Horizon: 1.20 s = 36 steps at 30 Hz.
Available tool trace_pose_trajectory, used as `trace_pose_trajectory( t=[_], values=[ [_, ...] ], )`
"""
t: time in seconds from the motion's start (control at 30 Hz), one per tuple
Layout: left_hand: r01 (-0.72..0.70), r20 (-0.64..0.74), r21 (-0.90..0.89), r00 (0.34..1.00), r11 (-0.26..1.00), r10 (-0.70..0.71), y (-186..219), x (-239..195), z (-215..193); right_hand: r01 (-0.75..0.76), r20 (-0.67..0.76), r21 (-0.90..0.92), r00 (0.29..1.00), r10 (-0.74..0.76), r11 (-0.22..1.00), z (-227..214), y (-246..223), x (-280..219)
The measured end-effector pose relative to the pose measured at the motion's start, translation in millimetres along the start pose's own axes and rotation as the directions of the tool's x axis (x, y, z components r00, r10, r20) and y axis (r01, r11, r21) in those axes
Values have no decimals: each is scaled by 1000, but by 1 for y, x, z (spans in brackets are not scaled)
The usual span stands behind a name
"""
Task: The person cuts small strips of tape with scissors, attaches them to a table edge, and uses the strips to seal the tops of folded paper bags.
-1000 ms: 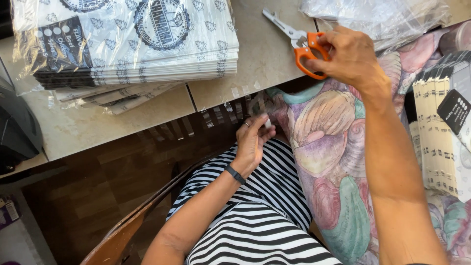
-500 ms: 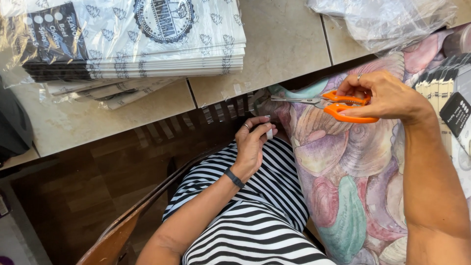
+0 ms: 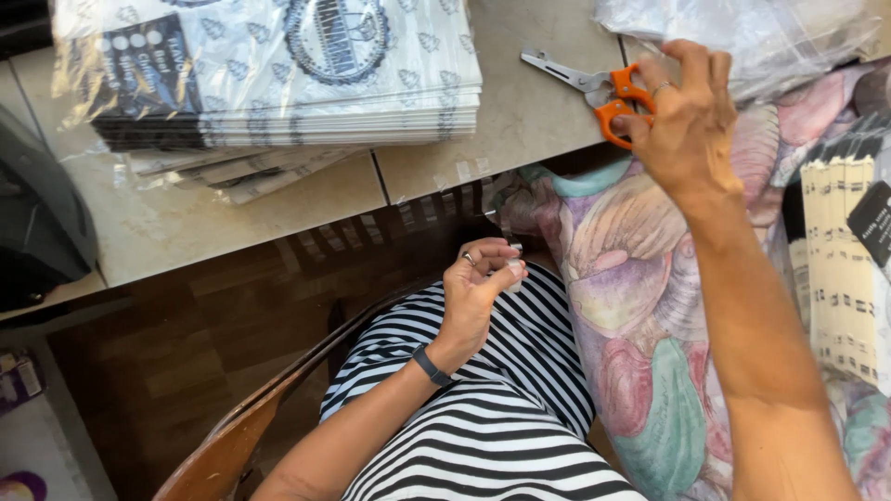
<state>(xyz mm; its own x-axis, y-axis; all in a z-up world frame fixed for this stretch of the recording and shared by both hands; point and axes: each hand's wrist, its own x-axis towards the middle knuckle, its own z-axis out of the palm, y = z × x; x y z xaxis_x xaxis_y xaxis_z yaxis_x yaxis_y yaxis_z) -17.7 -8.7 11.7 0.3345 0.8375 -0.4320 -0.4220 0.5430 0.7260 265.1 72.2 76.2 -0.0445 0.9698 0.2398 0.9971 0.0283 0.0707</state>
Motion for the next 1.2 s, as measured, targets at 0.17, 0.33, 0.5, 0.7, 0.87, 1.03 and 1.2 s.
trace_pose_trajectory(
  t=[0.17, 0.33, 0.5, 0.7, 0.87, 1.03, 1.2],
  values=[
    [-57, 55, 24, 997, 998, 56, 10, -12, -11, -134, 164, 704, 986, 24, 698, -27, -72, -15],
    [-139, 78, 30, 988, 990, 137, 19, -16, -17, -591, 643, 728, 764, -50, 347, -24, -113, -18],
    [-160, 83, 74, 985, 984, 154, 23, -18, -21, -557, 575, 814, 813, -93, 162, -4, -114, -27],
    [-265, 63, 19, 963, 964, 263, 25, -16, -21, -408, 438, 837, 899, -1, 365, -4, -109, -18],
    [-331, 55, -15, 942, 944, 331, 47, -21, -28, -387, 426, 855, 904, -40, 345, -30, -130, 0],
    [-343, 115, -38, 931, 938, 345, 58, -19, -24, -421, 426, 880, 905, 27, 220, -20, -123, -15],
    [-322, 172, -32, 931, 946, 322, 56, -14, -20, -482, 482, 876, 876, -9, 17, -16, -122, -29]
  ],
)
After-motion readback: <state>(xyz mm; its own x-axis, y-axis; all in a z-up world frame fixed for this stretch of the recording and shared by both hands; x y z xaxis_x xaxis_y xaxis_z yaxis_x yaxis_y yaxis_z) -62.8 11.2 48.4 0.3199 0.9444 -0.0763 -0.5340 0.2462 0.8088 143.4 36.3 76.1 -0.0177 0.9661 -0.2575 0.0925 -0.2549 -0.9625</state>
